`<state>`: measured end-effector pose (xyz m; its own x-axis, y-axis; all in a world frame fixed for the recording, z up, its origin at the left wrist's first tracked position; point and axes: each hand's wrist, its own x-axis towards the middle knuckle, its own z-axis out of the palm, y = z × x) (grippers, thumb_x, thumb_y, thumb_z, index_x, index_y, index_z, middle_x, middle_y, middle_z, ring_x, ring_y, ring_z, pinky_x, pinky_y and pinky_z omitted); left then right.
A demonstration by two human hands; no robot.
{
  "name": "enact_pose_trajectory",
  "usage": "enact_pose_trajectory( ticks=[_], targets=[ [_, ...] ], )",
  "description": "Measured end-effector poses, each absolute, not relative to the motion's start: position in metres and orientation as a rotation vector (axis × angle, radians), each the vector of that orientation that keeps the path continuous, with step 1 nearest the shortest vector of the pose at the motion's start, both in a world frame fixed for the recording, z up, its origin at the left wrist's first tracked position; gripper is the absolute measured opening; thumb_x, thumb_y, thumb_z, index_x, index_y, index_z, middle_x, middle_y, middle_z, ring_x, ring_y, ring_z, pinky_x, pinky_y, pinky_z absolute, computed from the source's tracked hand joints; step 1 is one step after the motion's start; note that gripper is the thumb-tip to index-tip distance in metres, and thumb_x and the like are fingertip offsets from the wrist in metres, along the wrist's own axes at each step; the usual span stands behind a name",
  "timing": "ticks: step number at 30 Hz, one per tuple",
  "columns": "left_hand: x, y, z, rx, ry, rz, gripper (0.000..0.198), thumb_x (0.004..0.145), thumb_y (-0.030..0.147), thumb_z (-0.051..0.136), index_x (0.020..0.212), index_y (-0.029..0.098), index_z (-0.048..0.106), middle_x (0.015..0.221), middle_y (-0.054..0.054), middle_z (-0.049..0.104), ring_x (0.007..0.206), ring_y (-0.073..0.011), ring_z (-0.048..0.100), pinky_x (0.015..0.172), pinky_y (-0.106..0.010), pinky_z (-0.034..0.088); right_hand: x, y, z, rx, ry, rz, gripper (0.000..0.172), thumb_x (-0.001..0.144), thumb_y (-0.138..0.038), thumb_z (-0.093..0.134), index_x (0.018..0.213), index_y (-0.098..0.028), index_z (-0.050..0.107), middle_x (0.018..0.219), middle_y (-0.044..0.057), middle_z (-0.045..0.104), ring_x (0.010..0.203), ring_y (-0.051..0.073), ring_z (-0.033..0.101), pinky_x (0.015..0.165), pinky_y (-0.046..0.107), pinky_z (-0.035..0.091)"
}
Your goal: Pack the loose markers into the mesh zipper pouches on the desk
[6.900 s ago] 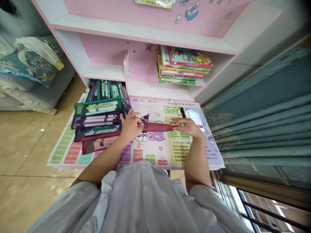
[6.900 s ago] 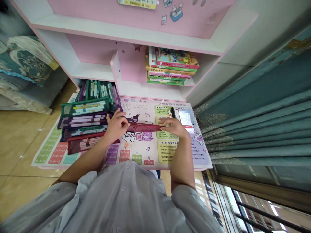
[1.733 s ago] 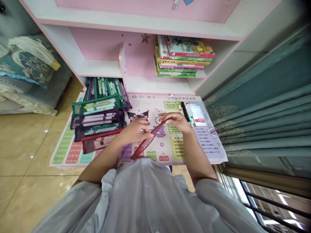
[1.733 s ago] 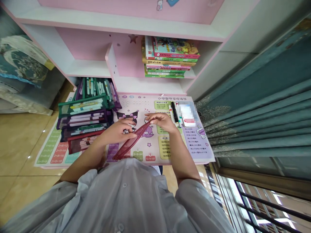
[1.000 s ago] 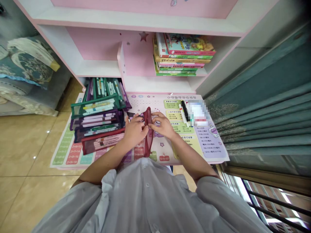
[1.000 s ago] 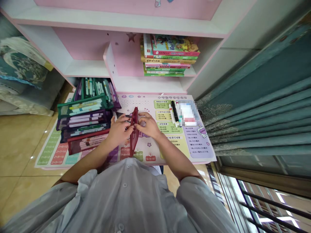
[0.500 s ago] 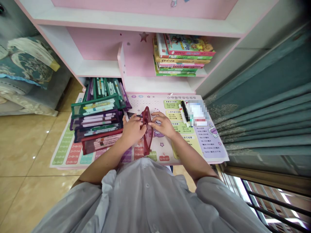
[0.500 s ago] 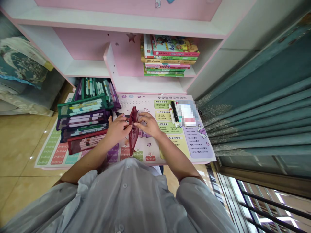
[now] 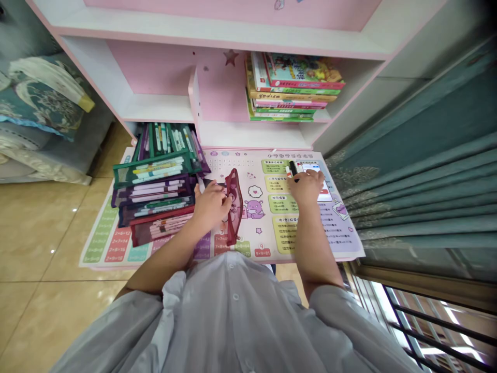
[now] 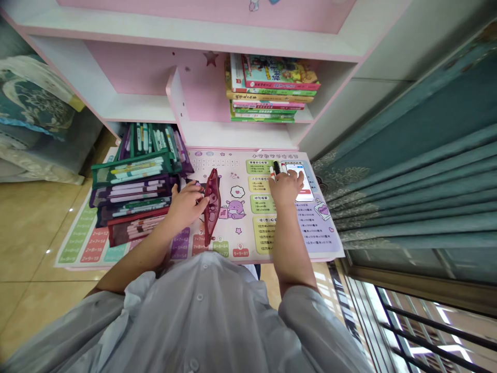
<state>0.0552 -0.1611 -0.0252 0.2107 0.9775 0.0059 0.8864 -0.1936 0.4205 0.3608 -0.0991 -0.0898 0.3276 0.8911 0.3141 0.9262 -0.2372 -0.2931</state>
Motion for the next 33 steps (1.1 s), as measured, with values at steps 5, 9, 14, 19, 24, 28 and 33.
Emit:
enact_pose_trajectory(
  ticks=[5,9,14,19,24,28,33],
  targets=[
    [0.054,-0.16,-0.02,2.164,1.745,0.35,0.033,0.091,0.033,0.049,0.071,0.021,0.072,0.121,-0.008,0.07,0.134,-0.0301,0.048,0.115,-0.069,0.019,0.358,-0.092,-0.096,-2.341,-1.523,-0.087,0.032,0.077,-0.042,0.061,0.091,-0.015,0.071,0.143,0.017,0.044,0.143,0.046,0.018,0.108,0.069,0.025],
    [0.053,-0.16,-0.018,2.156,1.743,0.329,0.035,0.091,0.035,0.049,0.069,0.021,0.072,0.121,-0.007,0.07,0.134,-0.0308,0.048,0.115,-0.068,0.019,0.359,-0.087,-0.097,-2.439,-1.526,-0.027,0.035,0.076,-0.043,0.061,0.092,-0.013,0.07,0.145,0.019,0.042,0.145,0.046,0.014,0.11,0.068,0.022],
    [0.052,-0.16,-0.018,2.169,1.744,0.325,0.035,0.092,0.035,0.05,0.071,0.021,0.073,0.121,-0.008,0.07,0.133,-0.0302,0.049,0.115,-0.068,0.019,0.362,-0.082,-0.103,-2.445,-1.609,0.053,0.038,0.074,-0.046,0.061,0.089,-0.012,0.069,0.145,0.021,0.041,0.145,0.047,0.012,0.11,0.072,0.02],
    [0.05,-0.16,-0.019,2.169,1.739,0.305,0.032,0.092,0.034,0.05,0.074,0.022,0.074,0.122,-0.008,0.07,0.133,-0.0302,0.049,0.115,-0.069,0.02,0.355,-0.082,-0.105,-2.344,-1.657,0.052,0.028,0.071,-0.037,0.064,0.081,-0.012,0.07,0.145,0.022,0.043,0.146,0.046,0.014,0.11,0.073,0.021],
    [0.051,-0.16,-0.018,2.167,1.747,0.298,0.033,0.092,0.034,0.05,0.073,0.022,0.073,0.121,-0.008,0.07,0.132,-0.0298,0.05,0.115,-0.068,0.02,0.339,-0.089,-0.092,-2.202,-1.656,0.036,0.018,0.069,-0.033,0.067,0.073,-0.015,0.069,0.143,0.018,0.048,0.147,0.043,0.017,0.11,0.074,0.019],
    [0.051,-0.159,-0.019,2.172,1.751,0.289,0.033,0.092,0.032,0.049,0.073,0.021,0.073,0.12,-0.008,0.07,0.132,-0.0297,0.05,0.115,-0.068,0.02,0.316,-0.102,-0.072,-1.972,-1.613,0.092,0.016,0.072,-0.028,0.065,0.06,-0.017,0.062,0.141,0.014,0.053,0.146,0.04,0.022,0.111,0.074,0.02],
    [0.051,-0.159,-0.021,2.182,1.748,0.285,0.033,0.092,0.03,0.047,0.074,0.021,0.073,0.119,-0.009,0.07,0.132,-0.0293,0.05,0.115,-0.068,0.019,0.269,-0.127,-0.052,-1.623,-1.612,0.421,0.022,0.075,-0.023,0.062,0.055,-0.02,0.056,0.137,0.007,0.059,0.145,0.034,0.031,0.118,0.066,0.019]
  ],
)
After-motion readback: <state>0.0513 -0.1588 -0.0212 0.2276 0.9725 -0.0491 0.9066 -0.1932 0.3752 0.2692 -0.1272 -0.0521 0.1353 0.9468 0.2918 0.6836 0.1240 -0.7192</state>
